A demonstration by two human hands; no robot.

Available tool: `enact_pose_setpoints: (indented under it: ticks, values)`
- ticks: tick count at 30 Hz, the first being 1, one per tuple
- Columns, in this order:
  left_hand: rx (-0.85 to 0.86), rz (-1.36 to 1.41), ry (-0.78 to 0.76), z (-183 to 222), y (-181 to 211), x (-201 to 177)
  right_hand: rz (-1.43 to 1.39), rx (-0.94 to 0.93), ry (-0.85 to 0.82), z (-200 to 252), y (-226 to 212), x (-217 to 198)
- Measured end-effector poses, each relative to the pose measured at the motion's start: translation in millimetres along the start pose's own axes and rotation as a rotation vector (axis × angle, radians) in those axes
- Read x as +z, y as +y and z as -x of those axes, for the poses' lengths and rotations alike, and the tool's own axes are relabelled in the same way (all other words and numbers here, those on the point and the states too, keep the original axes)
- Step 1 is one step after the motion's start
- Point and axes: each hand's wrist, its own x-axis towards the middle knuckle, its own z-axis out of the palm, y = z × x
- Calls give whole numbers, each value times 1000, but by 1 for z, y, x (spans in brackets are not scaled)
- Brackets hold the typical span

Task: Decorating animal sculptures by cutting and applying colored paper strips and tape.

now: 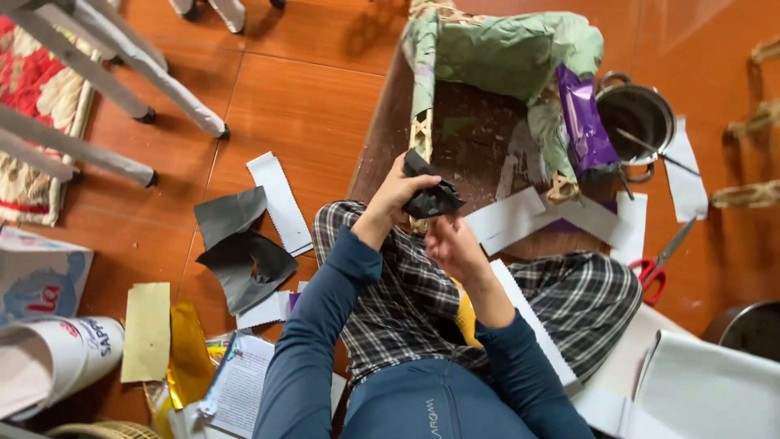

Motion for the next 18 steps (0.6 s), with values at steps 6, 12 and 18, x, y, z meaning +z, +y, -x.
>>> enact_pose_setpoints:
  ticks: [6, 12, 18]
  values:
    - [7, -42, -36, 54, 17, 7, -161, -79, 311, -15, -29, 30]
    - [26, -73, -82, 54, 20, 3, -73, -162, 270, 14, -68, 56]
    - [5, -72, -80, 50, 15, -4, 254, -268, 177, 33, -66, 30]
